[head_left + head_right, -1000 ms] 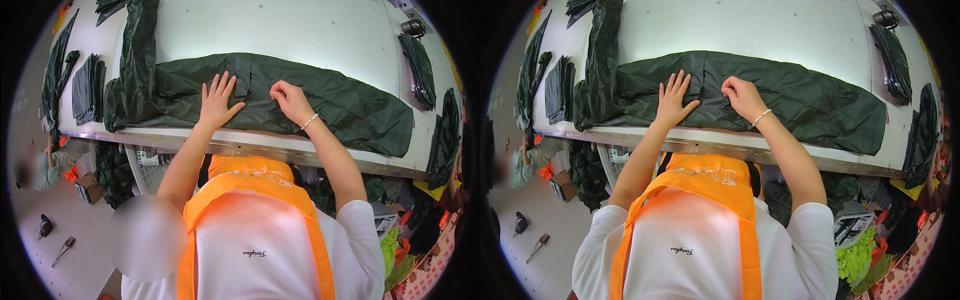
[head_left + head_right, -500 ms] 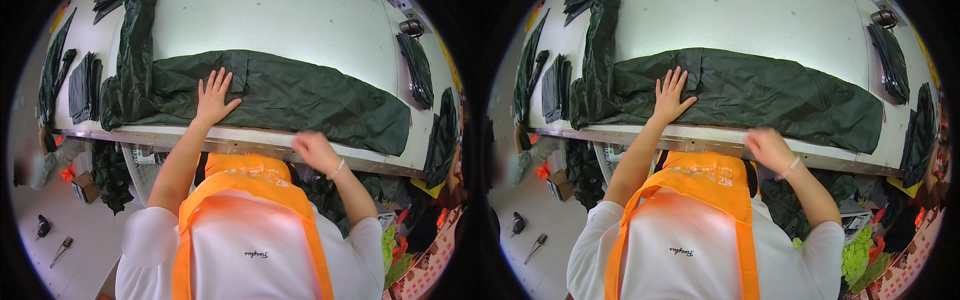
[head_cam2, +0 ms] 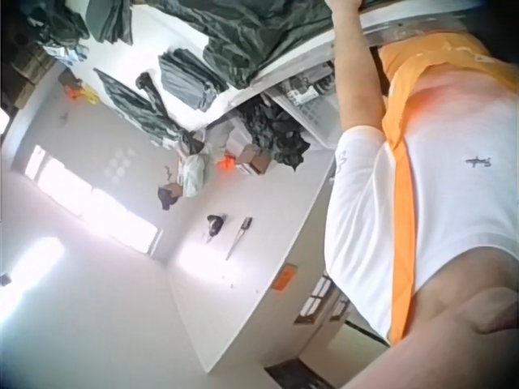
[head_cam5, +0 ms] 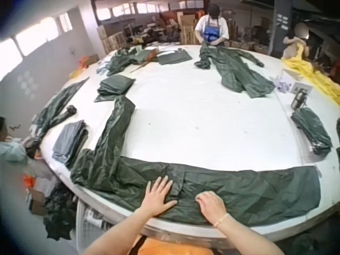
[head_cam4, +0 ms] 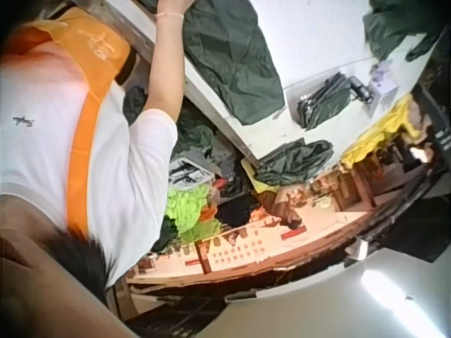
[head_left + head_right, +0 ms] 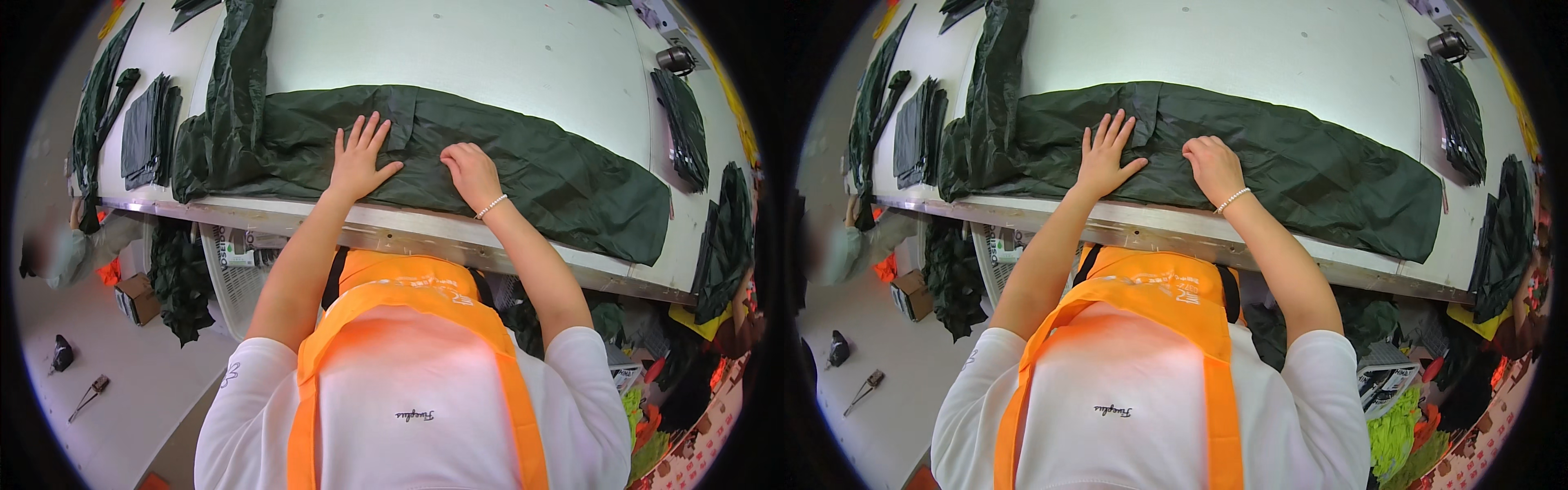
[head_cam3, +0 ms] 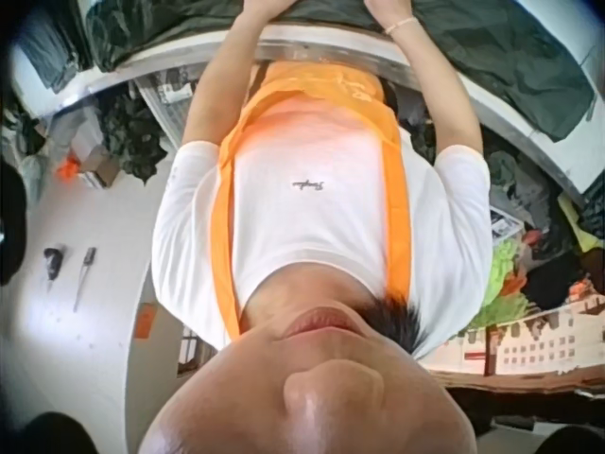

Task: The person folds a dark green jacket on a white table. They smooth the fabric, fold the sleeves inward, fold the jacket in half lengthwise, then fold it into a compact rectangle and place it on a stack of similar folded jackets.

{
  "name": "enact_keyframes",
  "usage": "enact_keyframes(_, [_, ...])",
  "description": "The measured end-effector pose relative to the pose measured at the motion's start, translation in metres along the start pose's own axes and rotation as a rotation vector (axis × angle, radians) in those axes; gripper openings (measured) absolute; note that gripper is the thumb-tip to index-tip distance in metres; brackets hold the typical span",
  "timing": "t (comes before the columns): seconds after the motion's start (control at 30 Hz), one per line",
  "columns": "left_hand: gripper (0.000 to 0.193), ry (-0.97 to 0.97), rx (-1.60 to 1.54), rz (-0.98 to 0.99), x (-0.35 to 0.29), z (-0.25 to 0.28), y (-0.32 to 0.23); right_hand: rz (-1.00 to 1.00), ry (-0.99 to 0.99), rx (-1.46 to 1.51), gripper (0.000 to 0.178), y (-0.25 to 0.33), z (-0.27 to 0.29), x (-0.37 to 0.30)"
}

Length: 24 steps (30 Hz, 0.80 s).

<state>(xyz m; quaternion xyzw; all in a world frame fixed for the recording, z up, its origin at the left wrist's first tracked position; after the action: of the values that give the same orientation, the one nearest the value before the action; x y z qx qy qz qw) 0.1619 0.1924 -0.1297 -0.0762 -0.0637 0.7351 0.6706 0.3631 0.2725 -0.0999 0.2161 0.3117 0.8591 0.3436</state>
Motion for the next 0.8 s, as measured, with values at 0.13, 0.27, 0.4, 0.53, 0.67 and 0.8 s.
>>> enact_keyframes(0.13, [0.081, 0.007, 0.000, 0.004, 0.000, 0.001, 0.000, -0.059, 0.016, -0.005, 0.008, -0.007, -0.003, 0.006])
enact_keyframes(0.27, [0.080, 0.012, -0.003, 0.005, 0.000, 0.002, -0.001, -0.150, 0.108, -0.026, 0.008, -0.013, -0.003, 0.011])
enact_keyframes(0.4, [0.080, 0.007, 0.007, 0.005, -0.001, -0.001, 0.002, -0.319, 0.160, 0.074, 0.010, -0.028, 0.019, -0.003])
enact_keyframes(0.53, [0.078, 0.016, 0.009, -0.007, 0.004, 0.002, -0.004, -0.534, 0.180, 0.213, 0.014, -0.048, 0.073, -0.035])
enact_keyframes(0.67, [0.080, 0.039, 0.044, -0.014, 0.011, 0.009, -0.014, -0.673, -0.269, 0.156, 0.021, -0.113, 0.174, -0.076])
enact_keyframes(0.8, [0.079, 0.034, 0.038, -0.019, 0.009, -0.002, -0.011, -0.538, -0.790, -0.375, 0.018, -0.230, 0.304, -0.147])
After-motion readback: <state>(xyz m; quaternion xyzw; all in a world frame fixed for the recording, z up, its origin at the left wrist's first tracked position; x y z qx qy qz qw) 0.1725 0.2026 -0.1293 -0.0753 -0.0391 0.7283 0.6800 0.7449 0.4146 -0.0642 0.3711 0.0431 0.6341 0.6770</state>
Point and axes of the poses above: each hand's wrist, its own x-axis towards the middle knuckle, its own z-axis out of the back of the hand, y = z × x, the point moved 4 cm from there along x, towards the middle knuckle, and after that the axes turned 2 degrees about x, right-handed, at the moved point
